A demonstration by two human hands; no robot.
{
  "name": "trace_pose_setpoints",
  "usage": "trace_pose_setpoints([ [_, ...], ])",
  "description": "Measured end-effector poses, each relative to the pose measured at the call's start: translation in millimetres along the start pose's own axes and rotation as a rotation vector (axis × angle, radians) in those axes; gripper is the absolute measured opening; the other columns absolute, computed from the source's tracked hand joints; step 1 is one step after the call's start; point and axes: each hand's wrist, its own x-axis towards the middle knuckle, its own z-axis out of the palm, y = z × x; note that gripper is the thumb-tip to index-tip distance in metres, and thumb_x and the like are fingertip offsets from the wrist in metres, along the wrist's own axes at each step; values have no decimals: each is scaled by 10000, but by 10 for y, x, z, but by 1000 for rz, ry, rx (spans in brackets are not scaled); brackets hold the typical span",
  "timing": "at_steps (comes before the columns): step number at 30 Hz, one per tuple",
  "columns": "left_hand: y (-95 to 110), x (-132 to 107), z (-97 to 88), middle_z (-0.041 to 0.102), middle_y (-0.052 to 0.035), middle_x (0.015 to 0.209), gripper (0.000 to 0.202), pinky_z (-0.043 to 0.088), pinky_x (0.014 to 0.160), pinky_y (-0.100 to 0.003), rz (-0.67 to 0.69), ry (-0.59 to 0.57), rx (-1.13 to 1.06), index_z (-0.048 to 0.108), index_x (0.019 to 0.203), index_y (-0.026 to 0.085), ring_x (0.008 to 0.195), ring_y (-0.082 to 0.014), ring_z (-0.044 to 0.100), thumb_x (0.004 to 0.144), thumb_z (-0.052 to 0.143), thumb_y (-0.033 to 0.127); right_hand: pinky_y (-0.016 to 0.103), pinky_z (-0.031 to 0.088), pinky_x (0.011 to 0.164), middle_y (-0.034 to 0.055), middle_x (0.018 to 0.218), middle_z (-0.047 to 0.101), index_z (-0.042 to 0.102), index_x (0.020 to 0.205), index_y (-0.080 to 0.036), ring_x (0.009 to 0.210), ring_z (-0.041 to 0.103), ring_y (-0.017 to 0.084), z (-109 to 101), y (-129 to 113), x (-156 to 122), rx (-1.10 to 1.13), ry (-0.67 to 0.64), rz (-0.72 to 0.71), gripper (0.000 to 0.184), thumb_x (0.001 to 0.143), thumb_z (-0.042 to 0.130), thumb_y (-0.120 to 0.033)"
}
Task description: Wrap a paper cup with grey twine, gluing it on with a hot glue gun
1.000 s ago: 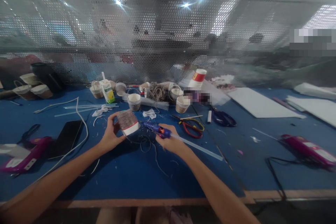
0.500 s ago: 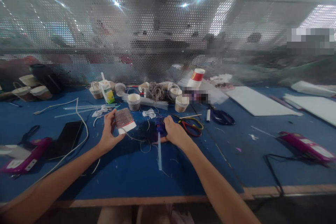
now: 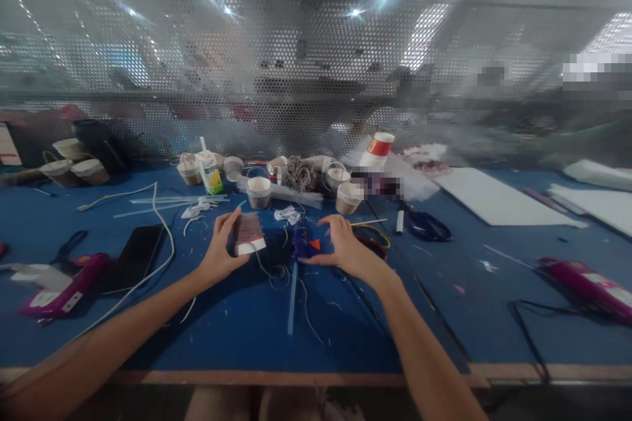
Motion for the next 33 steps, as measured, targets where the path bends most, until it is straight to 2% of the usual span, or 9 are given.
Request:
trace_pose_setpoints([
  [2, 3, -3, 2, 340, -70, 1253, 906, 311, 1080, -494, -5, -13, 23, 238, 1431, 313, 1239, -287, 360, 625, 610, 133, 425, 498, 817, 121, 1106, 520, 485, 1091, -219, 956, 555, 262, 58, -98, -12, 145, 165, -110, 562, 720, 619, -619],
  [3, 5, -5, 1, 344, -70, 1251, 915, 302, 1083, -501, -8, -15, 33, 242, 1430, 313, 1239, -292, 357, 617, 620, 133, 401, 500, 801, 125, 1112, 541, 493, 1076, -218, 918, 569, 238, 112, -158, -25, 248, 180, -183, 502, 763, 588, -598],
  [4, 7, -6, 0, 347, -71, 1251, 923, 296, 1084, -505, -11, -16, 42, 243, 1431, 311, 1240, -297, 353, 611, 628, 134, 366, 509, 748, 124, 1125, 563, 500, 1029, -218, 826, 583, 198, 176, -219, -43, 377, 145, -244, 440, 795, 556, -587],
  [7, 17, -5, -4, 354, -76, 1247, 927, 294, 1077, -508, -19, -15, 55, 246, 1430, 301, 1240, -303, 350, 609, 649, 149, 255, 445, 494, 135, 1202, 595, 483, 890, -209, 495, 479, 65, 386, -382, -115, 644, -181, -318, 361, 833, 525, -563],
  [10, 24, 0, -4, 376, -80, 1232, 907, 305, 1061, -511, -21, -12, 59, 275, 1416, 288, 1225, -307, 367, 610, 678, 190, 209, 321, 422, 143, 1289, 572, 470, 818, -196, 435, 335, 17, 526, -486, -169, 628, -364, -312, 358, 804, 585, -534],
  [13, 20, 0, 0, 397, -87, 1225, 873, 304, 1053, -512, -3, -11, 65, 312, 1395, 264, 1216, -311, 379, 609, 690, 223, 203, 285, 428, 146, 1351, 528, 463, 824, -195, 449, 289, 16, 568, -540, -179, 603, -431, -290, 352, 797, 600, -518],
  [19, 24, -8, -1, 410, -97, 1237, 852, 315, 1046, -495, 33, -36, 87, 328, 1374, 250, 1221, -305, 379, 598, 669, 160, 197, 286, 430, 162, 1391, 481, 443, 850, -197, 461, 331, 16, 567, -548, -162, 627, -395, -270, 381, 810, 565, -555],
  [27, 44, -8, -13, 385, -99, 1239, 801, 342, 1047, -487, 43, -11, 49, 342, 1358, 256, 1226, -293, 378, 629, 656, 146, 196, 370, 408, 185, 1389, 481, 417, 792, -193, 429, 364, 9, 547, -499, -155, 609, -356, -221, 356, 864, 505, -531],
  [33, 47, -2, -20, 381, -90, 1239, 775, 374, 1031, -479, 23, 19, -7, 359, 1346, 266, 1214, -280, 396, 635, 639, 134, 195, 379, 366, 185, 1365, 514, 409, 769, -198, 403, 398, 14, 558, -438, -149, 642, -277, -200, 443, 832, 476, -631],
])
